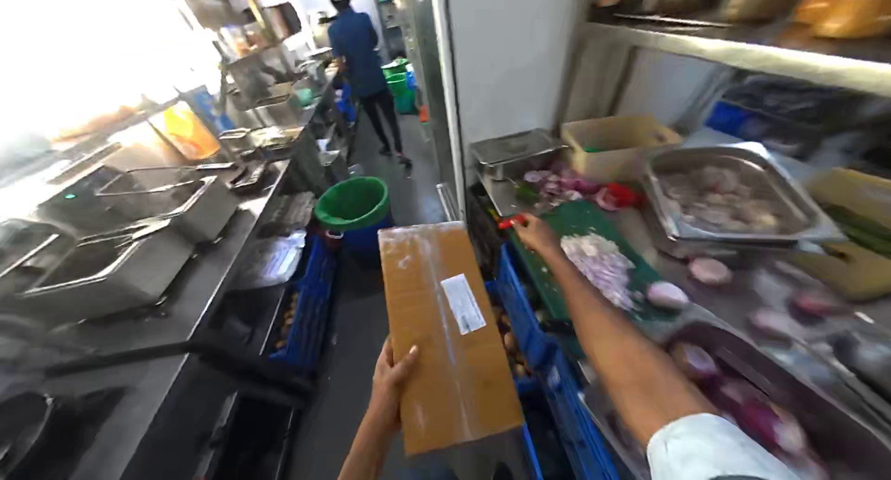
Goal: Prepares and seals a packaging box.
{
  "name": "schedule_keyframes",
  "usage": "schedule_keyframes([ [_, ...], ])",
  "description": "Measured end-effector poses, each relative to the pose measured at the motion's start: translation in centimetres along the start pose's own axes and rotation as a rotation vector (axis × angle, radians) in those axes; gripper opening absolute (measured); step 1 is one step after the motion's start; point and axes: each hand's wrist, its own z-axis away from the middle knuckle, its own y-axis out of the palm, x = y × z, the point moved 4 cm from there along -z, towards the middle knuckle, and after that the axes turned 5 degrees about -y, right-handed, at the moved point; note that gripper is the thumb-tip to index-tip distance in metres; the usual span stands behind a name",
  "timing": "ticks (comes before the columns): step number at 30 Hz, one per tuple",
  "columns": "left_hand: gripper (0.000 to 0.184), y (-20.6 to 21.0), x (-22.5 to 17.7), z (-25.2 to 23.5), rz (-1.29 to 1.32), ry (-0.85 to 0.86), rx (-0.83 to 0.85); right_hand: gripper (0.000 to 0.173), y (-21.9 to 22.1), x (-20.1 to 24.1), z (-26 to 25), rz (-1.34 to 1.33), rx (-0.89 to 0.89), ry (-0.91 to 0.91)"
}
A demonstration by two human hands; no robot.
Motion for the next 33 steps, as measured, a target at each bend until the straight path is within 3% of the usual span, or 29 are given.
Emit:
schedule_keyframes([
  [4,0.071,0.9,-1.1,-10.1,0.066,-0.020,0.026,0.062,5.6,-4.3,-10.6,0.160,0.042,0.084],
  [6,0.071,1.0,-0.9,-15.4,0.077,-0.055,0.052,0.065,6.9,-5.5,-12.8,0.245,0.032,0.171],
  [9,0.073,1.4,-0.1,-23.3,0.086,-0.128,0.146,0.053,6.5,-6.3,-14.4,0.303,-0.058,0.284],
  [12,0.082,2.2,-0.8,-30.8,0.101,-0.218,0.264,0.036,4.8,-6.6,-14.7,0.125,-0.190,0.446],
  [14,0.087,2.8,-1.7,-34.5,0.088,-0.290,0.327,0.047,3.6,-5.9,-13.8,-0.062,-0.265,0.568],
  [17,0.090,3.9,-2.9,-39.2,0.072,-0.377,0.389,0.041,2.9,-3.8,-13.0,-0.451,-0.345,0.622],
  [20,0.092,4.6,-3.1,-42.4,0.068,-0.430,0.438,0.043,4.5,-3.3,-13.0,-0.721,-0.395,0.662],
  [25,0.091,5.6,-2.6,-44.6,0.049,-0.489,0.459,0.048,8.7,-5.6,-11.8,-0.635,-0.387,0.739],
  [33,0.092,6.0,-1.8,-44.3,0.069,-0.536,0.479,0.048,8.6,-6.0,-10.0,-0.785,-0.447,0.811],
])
